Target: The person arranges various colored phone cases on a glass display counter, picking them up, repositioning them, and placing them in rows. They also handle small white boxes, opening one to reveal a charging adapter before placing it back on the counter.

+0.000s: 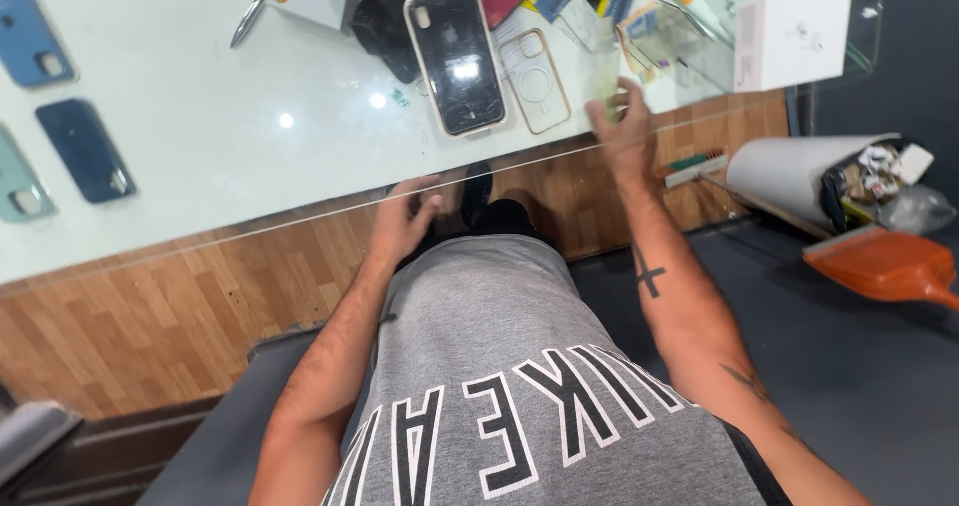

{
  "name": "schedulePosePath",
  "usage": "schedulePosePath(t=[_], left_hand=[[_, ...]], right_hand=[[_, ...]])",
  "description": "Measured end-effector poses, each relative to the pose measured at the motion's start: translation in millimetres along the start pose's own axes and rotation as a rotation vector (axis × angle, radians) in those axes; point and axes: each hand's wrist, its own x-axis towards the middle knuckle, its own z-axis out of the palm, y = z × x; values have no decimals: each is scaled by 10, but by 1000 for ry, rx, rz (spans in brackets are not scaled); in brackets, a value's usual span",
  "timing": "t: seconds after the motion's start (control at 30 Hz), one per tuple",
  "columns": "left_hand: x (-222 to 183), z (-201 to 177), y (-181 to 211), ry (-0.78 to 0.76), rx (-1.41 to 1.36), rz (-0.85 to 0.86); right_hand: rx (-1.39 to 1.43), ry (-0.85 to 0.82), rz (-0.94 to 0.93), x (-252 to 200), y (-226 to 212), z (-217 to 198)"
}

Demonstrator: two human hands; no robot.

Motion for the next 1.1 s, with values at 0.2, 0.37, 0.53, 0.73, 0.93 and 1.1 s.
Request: schedulePosePath(t=[0.2, 0.37, 0.53, 0.73, 0.93, 1.1], left_hand=[[-329, -6, -607, 300, -132, -300], [-502, -93, -423, 421, -197, -342], [-380, -96, -414, 462, -206, -330], [133, -269, -452, 520, -124, -227], [957, -526, -431, 771, 93, 156], [1712, -565, -744, 817, 93, 186]], right_hand=[[-338, 150, -232, 615, 644, 294], [-311, 89, -196, 506, 393, 225], [-329, 90, -172, 261, 100, 33], [-263, 98, -452, -303, 28, -52], [-157, -229, -493, -997, 121, 8], [-152, -608, 35, -1320, -207, -256]])
